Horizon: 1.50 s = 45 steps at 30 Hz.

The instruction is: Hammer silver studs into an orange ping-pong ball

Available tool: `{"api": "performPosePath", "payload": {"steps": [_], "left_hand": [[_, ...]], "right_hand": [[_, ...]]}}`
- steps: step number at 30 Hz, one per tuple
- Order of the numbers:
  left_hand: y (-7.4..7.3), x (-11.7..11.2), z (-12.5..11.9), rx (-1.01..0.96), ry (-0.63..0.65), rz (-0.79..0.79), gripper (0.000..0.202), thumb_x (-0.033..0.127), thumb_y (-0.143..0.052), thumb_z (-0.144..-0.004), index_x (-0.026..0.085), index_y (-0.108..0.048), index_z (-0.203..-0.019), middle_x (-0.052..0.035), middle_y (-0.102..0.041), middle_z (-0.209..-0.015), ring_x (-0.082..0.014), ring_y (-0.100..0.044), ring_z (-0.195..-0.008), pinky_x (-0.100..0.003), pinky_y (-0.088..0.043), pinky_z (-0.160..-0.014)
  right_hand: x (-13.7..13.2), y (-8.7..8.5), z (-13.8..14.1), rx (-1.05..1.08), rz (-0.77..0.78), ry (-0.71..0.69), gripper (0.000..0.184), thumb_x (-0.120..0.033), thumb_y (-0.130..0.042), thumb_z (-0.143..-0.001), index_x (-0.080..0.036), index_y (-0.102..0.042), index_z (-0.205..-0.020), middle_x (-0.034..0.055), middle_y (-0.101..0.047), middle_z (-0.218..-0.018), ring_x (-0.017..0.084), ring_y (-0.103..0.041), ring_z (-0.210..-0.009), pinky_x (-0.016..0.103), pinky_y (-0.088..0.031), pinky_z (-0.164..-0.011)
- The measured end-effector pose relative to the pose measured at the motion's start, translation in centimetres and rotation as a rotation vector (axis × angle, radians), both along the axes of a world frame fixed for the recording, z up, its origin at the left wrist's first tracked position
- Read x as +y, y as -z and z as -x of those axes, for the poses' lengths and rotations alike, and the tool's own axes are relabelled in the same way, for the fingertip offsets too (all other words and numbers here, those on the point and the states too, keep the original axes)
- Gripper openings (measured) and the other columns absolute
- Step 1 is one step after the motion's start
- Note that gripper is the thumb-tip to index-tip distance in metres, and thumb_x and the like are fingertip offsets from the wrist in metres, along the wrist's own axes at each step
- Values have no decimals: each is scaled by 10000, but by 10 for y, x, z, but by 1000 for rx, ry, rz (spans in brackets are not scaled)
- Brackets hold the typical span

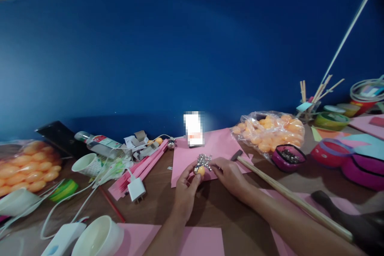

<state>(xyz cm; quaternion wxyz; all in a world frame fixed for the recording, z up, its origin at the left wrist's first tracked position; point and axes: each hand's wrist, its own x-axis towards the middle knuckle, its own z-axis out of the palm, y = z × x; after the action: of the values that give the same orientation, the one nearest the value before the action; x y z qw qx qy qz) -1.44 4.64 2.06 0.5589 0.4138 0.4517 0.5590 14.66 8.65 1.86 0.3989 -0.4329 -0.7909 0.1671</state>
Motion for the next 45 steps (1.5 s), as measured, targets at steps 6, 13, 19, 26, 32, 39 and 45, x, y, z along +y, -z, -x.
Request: {"api": "performPosePath", "payload": {"steps": [6,13,19,26,32,39,45], "left_hand": [[4,2,1,47,-16,-20,510,294,-591,-714,213,-463,-1201,-73,-598,-1095,-194,-565,-988,-343,-418,-909],[5,2,-1,-1,-33,-6,500,350,-601,-693,204,-496,-1161,-76,-595,-1062,-179,-604,-875,-337,-486,-818],[3,1,-2,29,-69,-1,511,351,-607,-691,187,-473,-1156,-85,-587,-1024,-178,-601,-858,-340,-499,-792],[3,1,-1,38,-40,23,442,347,-601,-700,151,-519,-1087,-88,-611,-983,-167,-598,-848,-316,-484,-802],[2,0,-1,51,-24,28,421,346,-584,-716,161,-512,-1088,-79,-614,-980,-151,-595,-836,-300,-481,-799],[1,-1,-1,85,-12,33,430,354,-590,-708,163,-509,-1085,-69,-613,-964,-151,-594,-824,-297,-490,-782],[1,0,-2,95,-10,8,432,352,-601,-697,163,-521,-1077,-68,-617,-960,-158,-591,-829,-304,-499,-769]], "right_hand": [[0,-1,-1,-38,-35,22,153,-122,-463,-786,-191,-598,-811,39,-610,-820,155,-548,-779,260,-414,-702],[-1,-1,-2,-52,-43,26,149,-167,-432,-818,-185,-580,-827,52,-603,-829,161,-540,-781,270,-411,-701],[-2,-3,-2,-45,-44,10,151,-176,-413,-836,-184,-564,-841,50,-598,-834,164,-539,-784,273,-412,-707],[-2,-2,-2,-28,-64,-4,190,-181,-379,-852,-188,-562,-900,61,-594,-869,171,-541,-819,287,-420,-730],[-2,-1,-2,-28,-58,16,167,-169,-401,-837,-188,-561,-880,50,-602,-856,166,-548,-803,283,-422,-728],[-2,-2,-1,-11,-50,9,156,-195,-415,-841,-187,-567,-875,43,-612,-861,160,-555,-814,275,-421,-736],[-2,-2,-1,-4,-49,3,172,-207,-401,-848,-187,-567,-886,50,-617,-871,164,-554,-817,278,-421,-735]]}}
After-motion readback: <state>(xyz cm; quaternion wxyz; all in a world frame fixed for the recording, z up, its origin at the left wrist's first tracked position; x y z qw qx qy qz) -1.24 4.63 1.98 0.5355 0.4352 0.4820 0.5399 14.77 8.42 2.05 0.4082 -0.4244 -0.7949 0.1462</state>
